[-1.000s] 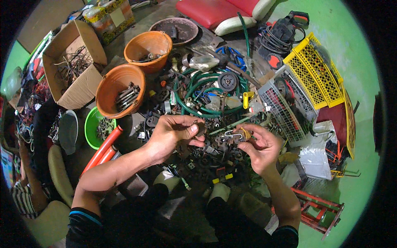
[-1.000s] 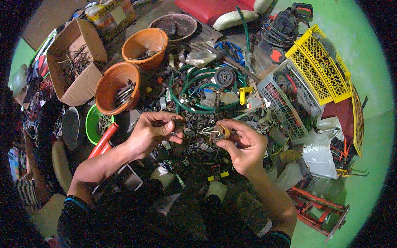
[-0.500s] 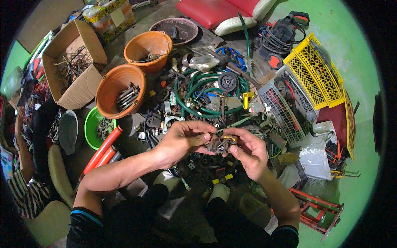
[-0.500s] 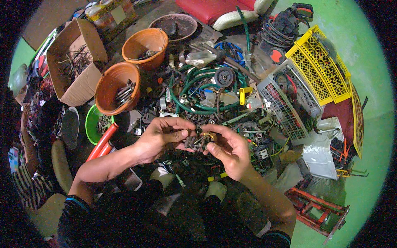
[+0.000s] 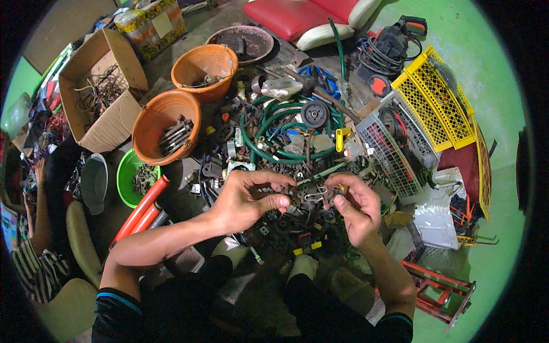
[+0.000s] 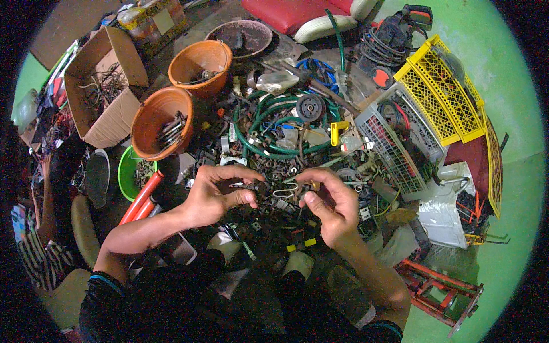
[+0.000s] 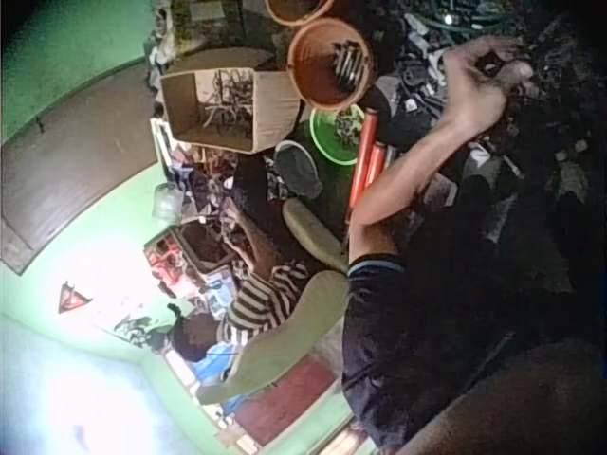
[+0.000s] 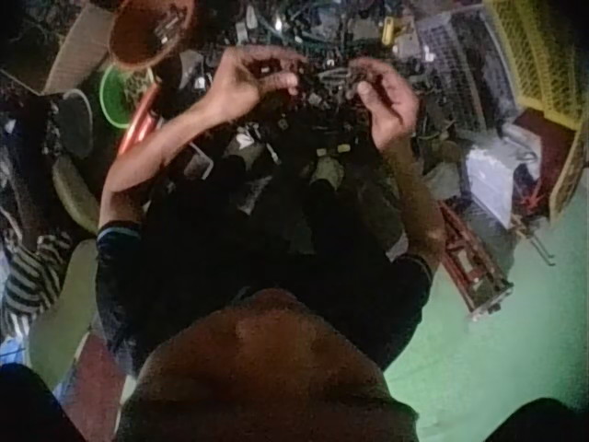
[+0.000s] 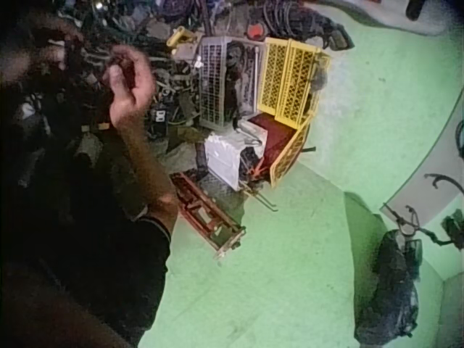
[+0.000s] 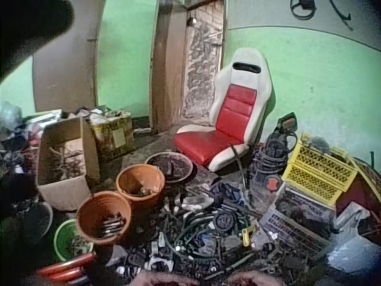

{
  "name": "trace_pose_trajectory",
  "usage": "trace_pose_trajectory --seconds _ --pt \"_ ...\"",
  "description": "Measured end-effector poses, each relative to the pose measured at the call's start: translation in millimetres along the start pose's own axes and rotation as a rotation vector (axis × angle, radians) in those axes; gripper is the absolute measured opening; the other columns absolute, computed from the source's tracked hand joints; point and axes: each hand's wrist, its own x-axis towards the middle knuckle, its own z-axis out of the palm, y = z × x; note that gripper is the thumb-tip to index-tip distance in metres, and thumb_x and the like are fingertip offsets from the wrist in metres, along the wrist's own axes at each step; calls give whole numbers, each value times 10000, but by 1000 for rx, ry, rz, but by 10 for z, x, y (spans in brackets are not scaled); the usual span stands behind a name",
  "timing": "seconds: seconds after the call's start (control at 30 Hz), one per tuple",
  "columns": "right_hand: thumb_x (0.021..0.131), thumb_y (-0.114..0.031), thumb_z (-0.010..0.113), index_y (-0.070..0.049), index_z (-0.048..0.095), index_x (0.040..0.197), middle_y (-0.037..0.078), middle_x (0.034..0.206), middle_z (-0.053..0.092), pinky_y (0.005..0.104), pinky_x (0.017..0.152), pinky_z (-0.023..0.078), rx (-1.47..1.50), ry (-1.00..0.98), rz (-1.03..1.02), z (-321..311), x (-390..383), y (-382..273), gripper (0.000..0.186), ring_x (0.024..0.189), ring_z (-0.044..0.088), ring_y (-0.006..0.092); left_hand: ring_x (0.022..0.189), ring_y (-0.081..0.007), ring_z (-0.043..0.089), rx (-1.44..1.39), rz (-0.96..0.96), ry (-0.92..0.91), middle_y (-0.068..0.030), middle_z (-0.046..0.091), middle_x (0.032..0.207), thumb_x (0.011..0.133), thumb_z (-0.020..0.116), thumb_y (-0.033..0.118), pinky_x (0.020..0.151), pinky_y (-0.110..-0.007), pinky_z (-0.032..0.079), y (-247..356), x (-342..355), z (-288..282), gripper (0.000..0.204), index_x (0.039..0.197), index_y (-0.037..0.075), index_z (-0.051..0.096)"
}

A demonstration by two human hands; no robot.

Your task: The person sits on the floor and sorts through a large pile of mechanical parts and tools. They pick up a timing belt and hang it on a wall hook, then examine various small metal components, wires, and tools, occasionally placing items into bowls or moving them aside.

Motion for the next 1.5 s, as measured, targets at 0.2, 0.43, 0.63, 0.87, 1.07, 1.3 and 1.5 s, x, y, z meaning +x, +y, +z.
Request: trace_pose_trajectory --seconds 0.2,0.43,0.63,0.87,1.07,1.3,1.5 --pt "894 -177 547 -12 546 857 15 723 536 240 526 326 355 -55 299 28 67 -50 169 620 467 65 980 -144 601 104 158 -30 -90 638 1021 814 707 -25 798 -256 538 56 14 58 283 1094 -19 664" --pt "792 -121 762 13 639 925 -11 659 586 209 566 381 -169 -60 35 164 67 -165 225 612 501 52 942 -184 614 249 300 -6 -107 636 1028 756 729 -64 761 -295 520 113 11 35 311 1054 20 700" --pt "761 -165 814 30 677 995 77 860 673 255 678 472 -331 -153 -51 191 66 -178 334 781 614 115 881 -192 617 302 435 -61 -112 641 987 715 691 -133 723 -294 515 76 23 34 360 1028 41 726" --pt "734 -120 814 50 684 939 141 871 687 290 683 507 -478 -48 -350 203 24 -62 296 771 666 210 835 -215 652 307 394 -35 -128 685 937 704 781 -7 723 -321 523 60 16 69 309 1007 24 727" --pt "758 -104 777 67 677 945 136 836 676 290 658 499 -428 53 -288 231 -32 -1 273 723 640 181 804 -200 667 379 395 19 -131 693 918 706 787 5 693 -313 535 115 -7 104 265 962 -1 718" --pt "799 -103 740 92 662 989 134 853 669 268 673 478 -330 3 -215 174 -13 52 283 743 612 146 798 -169 672 344 400 30 -123 704 877 753 733 -45 693 -287 532 120 4 89 174 924 -32 701" --pt "828 -93 715 77 664 1010 119 870 675 264 678 476 -355 -148 -98 151 55 -112 254 749 609 131 746 -146 663 198 357 66 -104 703 825 780 695 -75 681 -278 533 46 14 59 85 851 -30 706"
